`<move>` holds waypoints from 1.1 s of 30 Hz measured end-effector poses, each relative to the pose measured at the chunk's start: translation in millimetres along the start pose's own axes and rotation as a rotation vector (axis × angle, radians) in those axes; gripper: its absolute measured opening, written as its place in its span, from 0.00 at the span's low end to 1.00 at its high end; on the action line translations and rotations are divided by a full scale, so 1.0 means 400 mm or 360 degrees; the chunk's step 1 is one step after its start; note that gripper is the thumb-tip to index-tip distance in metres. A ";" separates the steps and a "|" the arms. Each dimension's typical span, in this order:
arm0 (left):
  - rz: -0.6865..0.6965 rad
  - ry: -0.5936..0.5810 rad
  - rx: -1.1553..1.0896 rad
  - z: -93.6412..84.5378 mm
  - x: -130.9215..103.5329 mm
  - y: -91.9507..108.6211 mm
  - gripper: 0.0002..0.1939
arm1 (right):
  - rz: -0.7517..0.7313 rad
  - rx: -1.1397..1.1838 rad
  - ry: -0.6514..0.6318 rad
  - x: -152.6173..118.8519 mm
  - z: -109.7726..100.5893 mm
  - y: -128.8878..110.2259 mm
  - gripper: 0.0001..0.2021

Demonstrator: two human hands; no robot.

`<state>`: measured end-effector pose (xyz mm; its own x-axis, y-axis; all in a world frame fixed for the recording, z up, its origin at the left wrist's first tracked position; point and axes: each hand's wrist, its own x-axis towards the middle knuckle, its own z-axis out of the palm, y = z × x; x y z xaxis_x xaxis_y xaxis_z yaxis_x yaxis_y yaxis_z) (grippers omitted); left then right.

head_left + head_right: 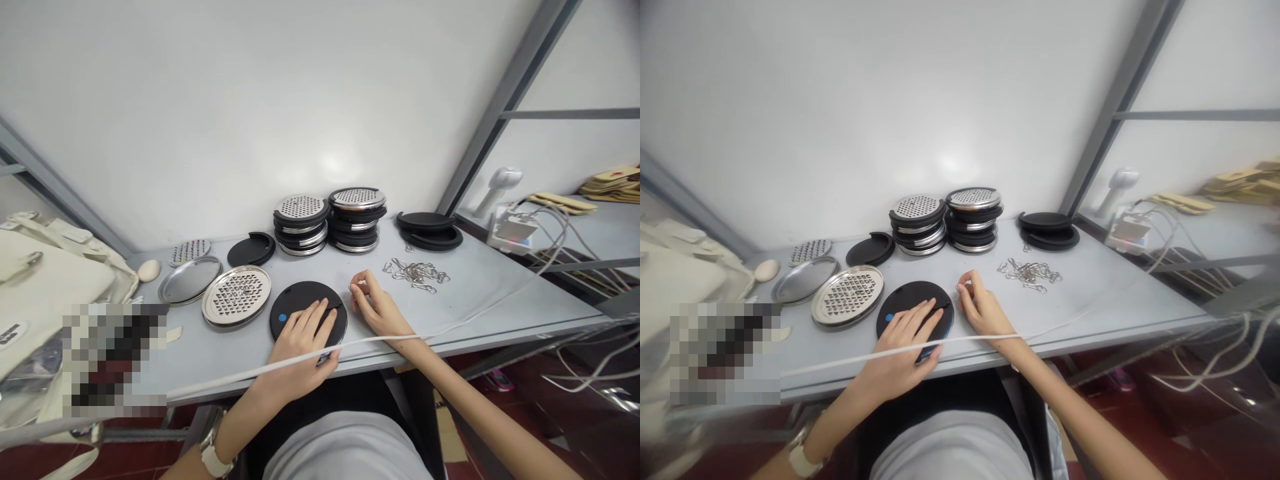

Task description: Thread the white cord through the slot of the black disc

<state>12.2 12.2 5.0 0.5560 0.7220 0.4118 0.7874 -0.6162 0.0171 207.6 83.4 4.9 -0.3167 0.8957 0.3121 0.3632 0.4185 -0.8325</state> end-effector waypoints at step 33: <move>-0.0002 0.0016 0.0002 0.000 0.002 0.000 0.26 | 0.0023 -0.0055 -0.0210 0.011 0.012 0.006 0.09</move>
<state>12.7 12.7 5.4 0.5521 0.7197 0.4211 0.7886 -0.6147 0.0168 202.8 87.5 1.9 -0.4227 0.8752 0.2354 0.3977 0.4125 -0.8196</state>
